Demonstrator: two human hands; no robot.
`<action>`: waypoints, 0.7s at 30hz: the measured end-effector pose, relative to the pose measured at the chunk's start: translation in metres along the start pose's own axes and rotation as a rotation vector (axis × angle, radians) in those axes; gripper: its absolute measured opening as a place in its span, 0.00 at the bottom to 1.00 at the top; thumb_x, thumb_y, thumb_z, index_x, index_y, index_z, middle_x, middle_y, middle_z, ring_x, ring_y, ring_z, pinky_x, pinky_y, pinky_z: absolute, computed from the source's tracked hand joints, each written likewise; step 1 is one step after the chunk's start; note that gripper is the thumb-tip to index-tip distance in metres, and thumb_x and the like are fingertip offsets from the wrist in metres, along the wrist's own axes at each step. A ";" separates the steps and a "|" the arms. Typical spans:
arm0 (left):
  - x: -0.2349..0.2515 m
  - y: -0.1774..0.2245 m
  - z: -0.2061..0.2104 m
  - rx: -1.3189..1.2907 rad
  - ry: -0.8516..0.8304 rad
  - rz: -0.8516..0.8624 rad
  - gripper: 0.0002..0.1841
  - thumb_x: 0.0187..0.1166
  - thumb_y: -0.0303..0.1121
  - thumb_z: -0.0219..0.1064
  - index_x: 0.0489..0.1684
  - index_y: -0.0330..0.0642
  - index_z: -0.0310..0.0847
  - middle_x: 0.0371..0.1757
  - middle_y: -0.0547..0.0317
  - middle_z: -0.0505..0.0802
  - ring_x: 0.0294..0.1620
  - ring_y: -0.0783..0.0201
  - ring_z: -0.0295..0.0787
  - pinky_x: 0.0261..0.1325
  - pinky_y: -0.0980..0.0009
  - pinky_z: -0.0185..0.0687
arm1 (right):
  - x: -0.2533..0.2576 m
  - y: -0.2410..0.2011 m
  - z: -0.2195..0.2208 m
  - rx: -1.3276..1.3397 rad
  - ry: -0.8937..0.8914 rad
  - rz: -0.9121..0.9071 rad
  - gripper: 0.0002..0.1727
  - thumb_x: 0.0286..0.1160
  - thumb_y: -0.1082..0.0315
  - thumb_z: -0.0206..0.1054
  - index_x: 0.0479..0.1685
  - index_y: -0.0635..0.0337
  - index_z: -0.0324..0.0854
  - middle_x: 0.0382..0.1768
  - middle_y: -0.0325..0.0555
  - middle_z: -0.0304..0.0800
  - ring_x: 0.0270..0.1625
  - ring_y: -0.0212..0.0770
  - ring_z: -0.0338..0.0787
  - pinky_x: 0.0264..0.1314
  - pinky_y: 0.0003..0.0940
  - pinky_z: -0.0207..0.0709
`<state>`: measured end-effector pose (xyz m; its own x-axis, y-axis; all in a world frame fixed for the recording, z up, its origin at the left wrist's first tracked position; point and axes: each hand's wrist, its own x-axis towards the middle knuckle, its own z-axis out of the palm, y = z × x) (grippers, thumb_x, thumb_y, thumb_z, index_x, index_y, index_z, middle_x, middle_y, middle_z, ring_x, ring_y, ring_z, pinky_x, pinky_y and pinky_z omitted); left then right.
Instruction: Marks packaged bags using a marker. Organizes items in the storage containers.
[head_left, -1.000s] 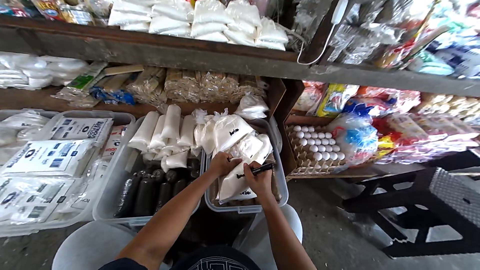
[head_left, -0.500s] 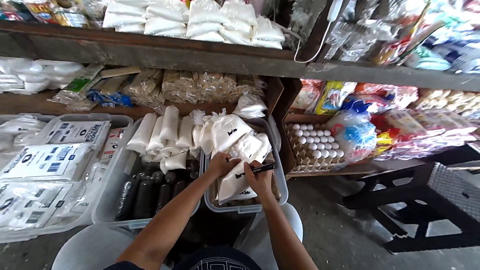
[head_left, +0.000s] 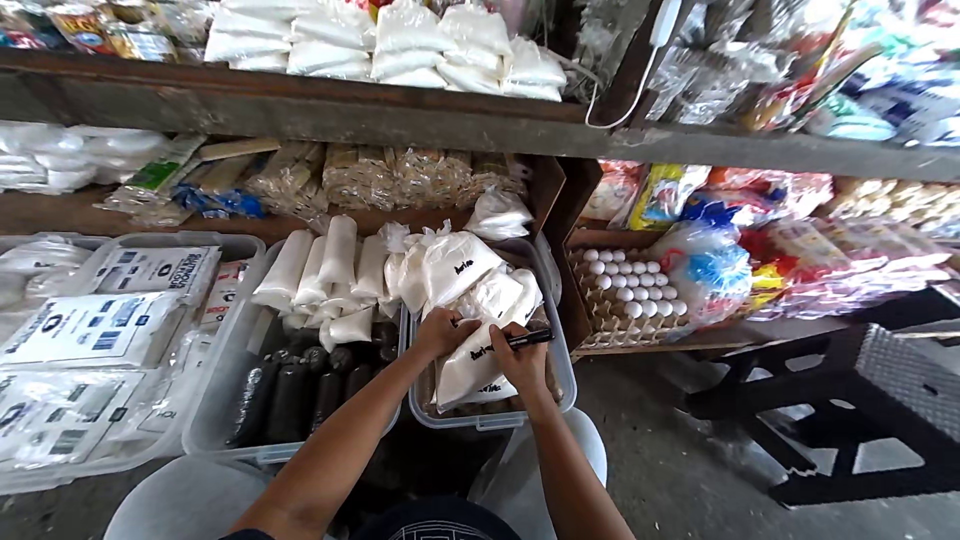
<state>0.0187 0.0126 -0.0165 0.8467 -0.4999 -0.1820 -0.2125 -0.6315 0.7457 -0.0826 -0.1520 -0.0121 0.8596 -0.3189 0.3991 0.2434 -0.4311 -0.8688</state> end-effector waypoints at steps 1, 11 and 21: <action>0.000 0.000 0.000 0.001 0.001 0.003 0.29 0.83 0.56 0.65 0.27 0.34 0.82 0.26 0.53 0.82 0.32 0.56 0.78 0.43 0.51 0.75 | 0.000 0.000 0.000 -0.013 -0.005 -0.005 0.16 0.73 0.62 0.70 0.16 0.56 0.83 0.12 0.27 0.76 0.15 0.18 0.71 0.19 0.19 0.66; -0.005 0.007 -0.002 0.008 -0.011 -0.007 0.29 0.84 0.55 0.64 0.35 0.30 0.86 0.35 0.43 0.87 0.41 0.49 0.83 0.53 0.47 0.77 | 0.000 0.002 -0.001 -0.069 -0.002 0.010 0.16 0.73 0.60 0.69 0.18 0.56 0.83 0.13 0.29 0.77 0.16 0.21 0.73 0.21 0.23 0.68; -0.004 0.008 -0.004 0.021 -0.021 -0.038 0.29 0.84 0.56 0.64 0.33 0.31 0.85 0.33 0.45 0.86 0.39 0.49 0.82 0.51 0.46 0.76 | 0.002 0.006 -0.002 0.007 0.065 -0.016 0.15 0.72 0.65 0.69 0.16 0.57 0.80 0.12 0.27 0.74 0.15 0.16 0.69 0.19 0.16 0.64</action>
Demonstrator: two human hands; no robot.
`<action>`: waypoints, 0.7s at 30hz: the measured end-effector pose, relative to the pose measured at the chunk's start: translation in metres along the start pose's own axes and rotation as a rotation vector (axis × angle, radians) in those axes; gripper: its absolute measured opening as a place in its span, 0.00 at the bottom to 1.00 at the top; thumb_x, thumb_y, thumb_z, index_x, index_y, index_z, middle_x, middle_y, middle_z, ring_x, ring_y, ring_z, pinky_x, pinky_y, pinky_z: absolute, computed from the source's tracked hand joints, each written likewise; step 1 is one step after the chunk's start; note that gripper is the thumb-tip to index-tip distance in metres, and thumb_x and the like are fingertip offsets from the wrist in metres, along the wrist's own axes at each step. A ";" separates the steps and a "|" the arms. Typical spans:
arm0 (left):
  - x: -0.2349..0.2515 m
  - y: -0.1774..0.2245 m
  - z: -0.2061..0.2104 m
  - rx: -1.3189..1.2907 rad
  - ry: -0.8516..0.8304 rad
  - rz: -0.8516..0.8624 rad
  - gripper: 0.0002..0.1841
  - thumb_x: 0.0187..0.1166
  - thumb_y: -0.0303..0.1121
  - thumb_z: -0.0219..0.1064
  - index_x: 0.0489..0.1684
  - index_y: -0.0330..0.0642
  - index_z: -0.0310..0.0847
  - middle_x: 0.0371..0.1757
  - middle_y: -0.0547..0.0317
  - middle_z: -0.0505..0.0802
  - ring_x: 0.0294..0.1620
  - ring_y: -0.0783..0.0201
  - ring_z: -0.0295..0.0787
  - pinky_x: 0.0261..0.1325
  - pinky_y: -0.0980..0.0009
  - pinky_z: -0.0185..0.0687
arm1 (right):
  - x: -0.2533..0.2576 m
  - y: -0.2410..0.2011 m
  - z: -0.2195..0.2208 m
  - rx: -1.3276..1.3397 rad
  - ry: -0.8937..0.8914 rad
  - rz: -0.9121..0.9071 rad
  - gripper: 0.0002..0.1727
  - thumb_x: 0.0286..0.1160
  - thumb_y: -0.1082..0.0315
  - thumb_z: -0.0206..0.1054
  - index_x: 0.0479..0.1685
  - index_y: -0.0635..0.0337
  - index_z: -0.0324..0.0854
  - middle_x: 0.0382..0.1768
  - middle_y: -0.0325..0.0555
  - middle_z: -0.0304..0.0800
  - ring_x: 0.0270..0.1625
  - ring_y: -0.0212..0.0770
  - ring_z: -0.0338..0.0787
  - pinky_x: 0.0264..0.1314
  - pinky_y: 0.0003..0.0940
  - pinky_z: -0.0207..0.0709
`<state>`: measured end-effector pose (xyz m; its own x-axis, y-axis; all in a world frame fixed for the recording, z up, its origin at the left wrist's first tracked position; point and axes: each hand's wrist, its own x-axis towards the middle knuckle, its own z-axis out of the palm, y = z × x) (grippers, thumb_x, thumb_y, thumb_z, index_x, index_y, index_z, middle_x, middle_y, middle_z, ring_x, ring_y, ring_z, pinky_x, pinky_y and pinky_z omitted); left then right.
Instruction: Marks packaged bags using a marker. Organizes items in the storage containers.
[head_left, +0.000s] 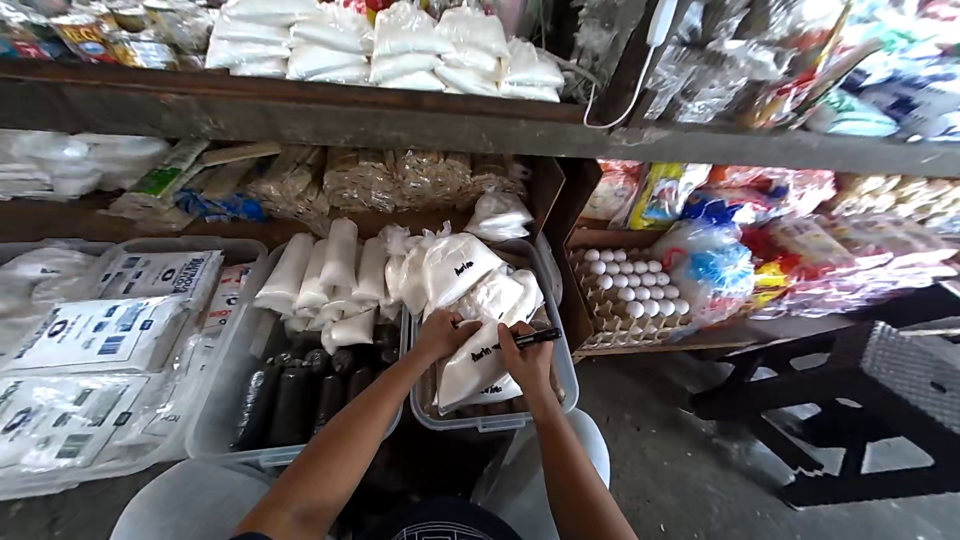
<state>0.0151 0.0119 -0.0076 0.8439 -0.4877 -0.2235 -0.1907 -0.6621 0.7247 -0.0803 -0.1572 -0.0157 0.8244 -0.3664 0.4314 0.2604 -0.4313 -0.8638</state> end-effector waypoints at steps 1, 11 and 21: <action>0.000 0.000 0.000 0.001 -0.001 -0.001 0.29 0.84 0.55 0.64 0.33 0.31 0.85 0.33 0.45 0.86 0.40 0.49 0.82 0.51 0.46 0.76 | 0.000 0.000 0.000 -0.004 -0.011 0.000 0.15 0.73 0.65 0.69 0.17 0.57 0.81 0.12 0.27 0.74 0.16 0.16 0.70 0.19 0.16 0.64; 0.003 -0.001 0.001 0.002 -0.014 0.000 0.29 0.84 0.56 0.63 0.32 0.33 0.84 0.32 0.47 0.85 0.38 0.51 0.82 0.49 0.47 0.76 | 0.000 0.002 -0.002 -0.028 -0.011 -0.028 0.15 0.71 0.66 0.68 0.15 0.58 0.80 0.12 0.27 0.74 0.15 0.16 0.70 0.19 0.16 0.64; -0.029 0.056 -0.008 0.143 0.025 0.176 0.30 0.86 0.55 0.60 0.32 0.30 0.83 0.29 0.43 0.87 0.36 0.45 0.85 0.46 0.44 0.77 | 0.019 0.013 -0.081 0.474 0.616 0.261 0.14 0.81 0.73 0.61 0.23 0.56 0.79 0.16 0.33 0.83 0.12 0.23 0.71 0.14 0.18 0.66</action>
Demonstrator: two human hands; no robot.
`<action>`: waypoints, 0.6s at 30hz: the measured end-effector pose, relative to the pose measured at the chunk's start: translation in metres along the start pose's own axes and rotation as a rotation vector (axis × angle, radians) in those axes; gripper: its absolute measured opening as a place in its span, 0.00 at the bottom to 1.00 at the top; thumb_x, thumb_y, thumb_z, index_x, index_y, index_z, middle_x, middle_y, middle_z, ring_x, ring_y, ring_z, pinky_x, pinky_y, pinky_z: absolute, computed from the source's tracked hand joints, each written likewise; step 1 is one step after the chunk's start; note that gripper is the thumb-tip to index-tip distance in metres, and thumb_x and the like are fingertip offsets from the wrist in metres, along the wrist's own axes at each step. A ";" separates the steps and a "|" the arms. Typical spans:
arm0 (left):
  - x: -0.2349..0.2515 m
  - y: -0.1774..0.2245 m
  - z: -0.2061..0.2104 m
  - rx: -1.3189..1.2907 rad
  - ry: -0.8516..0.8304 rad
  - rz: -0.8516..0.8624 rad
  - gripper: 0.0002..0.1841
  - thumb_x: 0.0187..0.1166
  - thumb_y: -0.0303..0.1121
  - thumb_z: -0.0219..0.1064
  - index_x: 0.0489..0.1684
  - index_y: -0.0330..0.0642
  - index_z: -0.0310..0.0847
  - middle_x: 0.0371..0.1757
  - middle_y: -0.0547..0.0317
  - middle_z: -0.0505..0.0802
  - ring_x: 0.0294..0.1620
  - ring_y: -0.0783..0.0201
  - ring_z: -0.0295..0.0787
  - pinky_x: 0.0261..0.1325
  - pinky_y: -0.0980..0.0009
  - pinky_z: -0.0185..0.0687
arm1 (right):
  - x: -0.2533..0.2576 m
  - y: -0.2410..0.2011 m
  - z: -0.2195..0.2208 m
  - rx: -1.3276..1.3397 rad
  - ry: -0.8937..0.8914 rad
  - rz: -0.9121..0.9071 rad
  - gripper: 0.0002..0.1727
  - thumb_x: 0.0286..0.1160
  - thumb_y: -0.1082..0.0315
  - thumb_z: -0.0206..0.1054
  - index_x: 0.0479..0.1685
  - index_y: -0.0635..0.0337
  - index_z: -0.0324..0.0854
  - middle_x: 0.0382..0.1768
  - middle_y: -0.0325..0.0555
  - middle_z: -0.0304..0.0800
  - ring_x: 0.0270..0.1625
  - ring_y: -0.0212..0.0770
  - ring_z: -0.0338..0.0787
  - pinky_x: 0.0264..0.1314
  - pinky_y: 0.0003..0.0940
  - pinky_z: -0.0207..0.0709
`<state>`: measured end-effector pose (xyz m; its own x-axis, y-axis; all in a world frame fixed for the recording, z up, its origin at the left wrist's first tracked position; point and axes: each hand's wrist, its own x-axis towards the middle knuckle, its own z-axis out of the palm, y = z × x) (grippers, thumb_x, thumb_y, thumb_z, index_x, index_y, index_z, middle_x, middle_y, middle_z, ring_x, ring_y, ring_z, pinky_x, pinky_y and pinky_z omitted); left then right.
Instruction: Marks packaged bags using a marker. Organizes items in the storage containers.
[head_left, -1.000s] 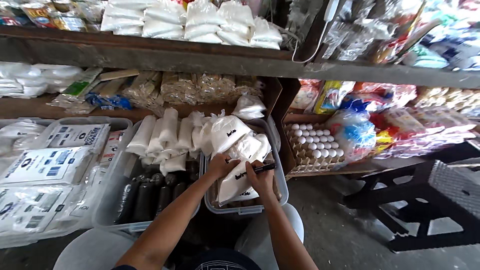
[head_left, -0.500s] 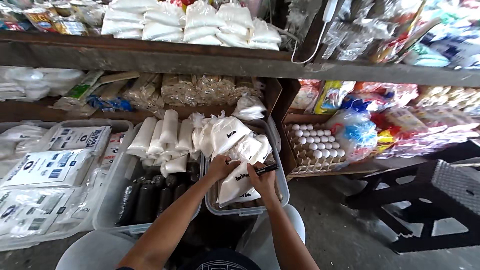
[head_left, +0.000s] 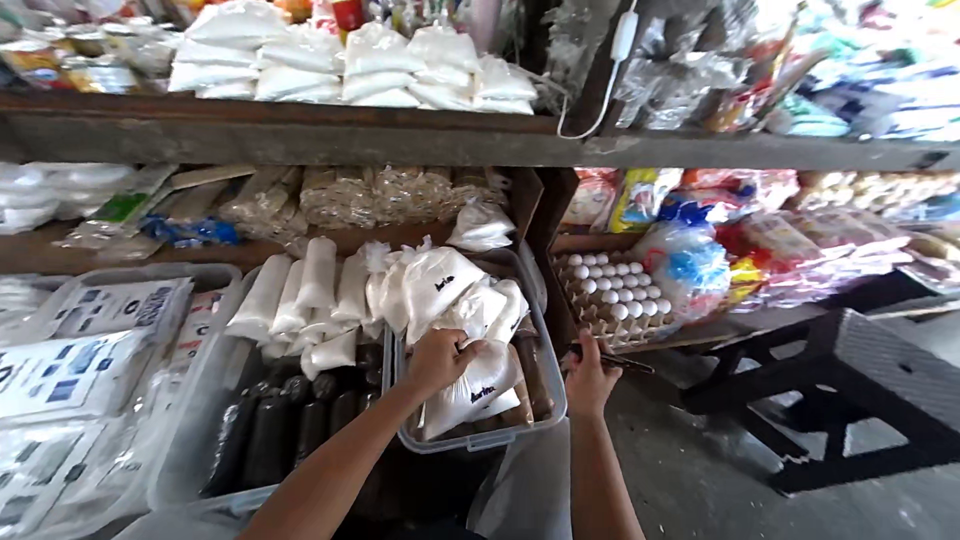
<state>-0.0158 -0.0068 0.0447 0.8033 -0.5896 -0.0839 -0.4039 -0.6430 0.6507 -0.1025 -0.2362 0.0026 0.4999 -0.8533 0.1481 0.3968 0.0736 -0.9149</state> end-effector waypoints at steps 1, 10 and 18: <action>0.000 0.013 -0.002 0.023 0.005 0.026 0.30 0.86 0.55 0.60 0.31 0.31 0.83 0.28 0.44 0.86 0.35 0.45 0.85 0.44 0.45 0.76 | 0.006 -0.002 -0.007 0.013 0.073 0.017 0.13 0.82 0.73 0.61 0.24 0.57 0.79 0.16 0.34 0.83 0.10 0.23 0.70 0.12 0.17 0.64; 0.058 0.052 0.025 0.010 -0.152 -0.135 0.28 0.89 0.54 0.56 0.46 0.32 0.87 0.47 0.37 0.92 0.54 0.40 0.90 0.57 0.39 0.80 | 0.019 -0.001 -0.016 0.104 0.357 0.057 0.12 0.82 0.73 0.61 0.27 0.55 0.78 0.12 0.30 0.76 0.08 0.22 0.68 0.10 0.17 0.65; 0.127 0.097 -0.010 0.342 -0.217 -0.022 0.24 0.89 0.49 0.58 0.61 0.33 0.85 0.64 0.34 0.88 0.69 0.35 0.84 0.67 0.34 0.76 | 0.048 0.046 -0.034 0.113 0.537 0.042 0.08 0.86 0.67 0.57 0.36 0.55 0.73 0.16 0.28 0.73 0.12 0.22 0.72 0.15 0.20 0.71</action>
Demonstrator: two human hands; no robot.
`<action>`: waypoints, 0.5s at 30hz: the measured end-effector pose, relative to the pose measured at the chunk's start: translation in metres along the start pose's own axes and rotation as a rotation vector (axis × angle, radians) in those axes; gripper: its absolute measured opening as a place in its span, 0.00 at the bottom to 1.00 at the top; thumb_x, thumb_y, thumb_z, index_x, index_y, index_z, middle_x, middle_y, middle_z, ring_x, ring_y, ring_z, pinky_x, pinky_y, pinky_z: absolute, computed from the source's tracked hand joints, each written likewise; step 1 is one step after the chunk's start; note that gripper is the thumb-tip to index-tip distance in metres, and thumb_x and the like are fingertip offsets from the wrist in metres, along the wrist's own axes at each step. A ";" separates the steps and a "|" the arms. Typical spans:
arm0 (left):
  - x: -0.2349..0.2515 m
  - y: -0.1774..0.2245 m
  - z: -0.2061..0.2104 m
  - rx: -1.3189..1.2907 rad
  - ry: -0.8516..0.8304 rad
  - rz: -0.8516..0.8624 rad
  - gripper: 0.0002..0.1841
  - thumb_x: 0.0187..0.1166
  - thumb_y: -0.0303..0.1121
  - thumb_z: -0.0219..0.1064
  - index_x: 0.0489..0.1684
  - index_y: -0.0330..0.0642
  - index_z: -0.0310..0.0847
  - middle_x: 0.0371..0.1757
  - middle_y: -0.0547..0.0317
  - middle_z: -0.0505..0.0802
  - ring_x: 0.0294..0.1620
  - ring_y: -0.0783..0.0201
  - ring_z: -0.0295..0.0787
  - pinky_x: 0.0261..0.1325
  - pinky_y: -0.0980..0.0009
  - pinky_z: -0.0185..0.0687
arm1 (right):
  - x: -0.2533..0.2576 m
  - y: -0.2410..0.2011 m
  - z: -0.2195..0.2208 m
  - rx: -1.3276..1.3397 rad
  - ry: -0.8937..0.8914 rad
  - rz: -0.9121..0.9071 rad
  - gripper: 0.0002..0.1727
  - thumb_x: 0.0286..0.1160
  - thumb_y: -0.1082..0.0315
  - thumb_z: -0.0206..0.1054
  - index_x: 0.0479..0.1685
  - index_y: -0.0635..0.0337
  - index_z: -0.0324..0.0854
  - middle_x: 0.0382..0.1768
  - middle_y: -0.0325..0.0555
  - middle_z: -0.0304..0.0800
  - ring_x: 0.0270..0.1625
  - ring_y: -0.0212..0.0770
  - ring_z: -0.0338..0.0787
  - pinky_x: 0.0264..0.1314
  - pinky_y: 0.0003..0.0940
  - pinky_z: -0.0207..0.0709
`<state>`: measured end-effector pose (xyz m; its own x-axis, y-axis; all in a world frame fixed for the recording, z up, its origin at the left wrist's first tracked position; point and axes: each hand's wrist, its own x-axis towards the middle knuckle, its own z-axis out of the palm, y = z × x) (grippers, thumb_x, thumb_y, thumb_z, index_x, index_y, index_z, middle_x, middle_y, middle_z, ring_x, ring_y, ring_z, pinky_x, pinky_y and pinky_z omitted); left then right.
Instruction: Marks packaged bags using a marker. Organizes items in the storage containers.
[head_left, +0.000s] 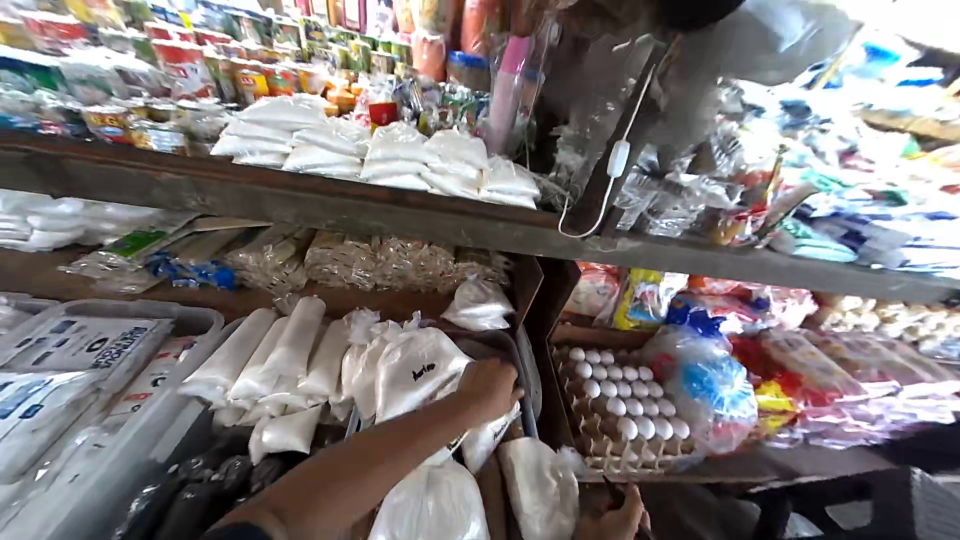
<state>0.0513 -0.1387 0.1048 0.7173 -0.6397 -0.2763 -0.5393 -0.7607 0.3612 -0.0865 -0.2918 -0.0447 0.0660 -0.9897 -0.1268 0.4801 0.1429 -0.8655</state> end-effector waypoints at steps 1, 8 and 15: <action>0.020 -0.002 -0.013 0.026 0.035 -0.008 0.24 0.89 0.48 0.58 0.61 0.33 0.84 0.65 0.33 0.88 0.70 0.35 0.83 0.68 0.34 0.75 | 0.006 0.007 -0.002 0.001 0.041 0.036 0.07 0.87 0.65 0.57 0.40 0.55 0.73 0.18 0.29 0.74 0.14 0.23 0.72 0.17 0.20 0.72; 0.168 -0.083 -0.043 -0.125 0.156 -0.450 0.33 0.82 0.47 0.65 0.80 0.30 0.70 0.80 0.32 0.77 0.83 0.36 0.72 0.78 0.34 0.67 | 0.040 0.010 -0.010 0.146 -0.002 0.193 0.20 0.94 0.59 0.46 0.29 0.49 0.73 0.07 0.25 0.69 0.07 0.22 0.68 0.12 0.16 0.66; 0.226 -0.129 -0.028 -0.548 0.138 -0.716 0.27 0.82 0.52 0.67 0.68 0.40 0.76 0.45 0.54 0.80 0.36 0.65 0.73 0.41 0.69 0.73 | 0.046 0.008 -0.011 0.214 0.016 0.283 0.25 0.96 0.57 0.42 0.25 0.50 0.74 0.06 0.26 0.71 0.07 0.22 0.71 0.13 0.15 0.68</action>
<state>0.2950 -0.1823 0.0210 0.8653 0.0106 -0.5012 0.3147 -0.7898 0.5265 -0.0895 -0.3360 -0.0630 0.2097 -0.9107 -0.3559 0.6170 0.4056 -0.6744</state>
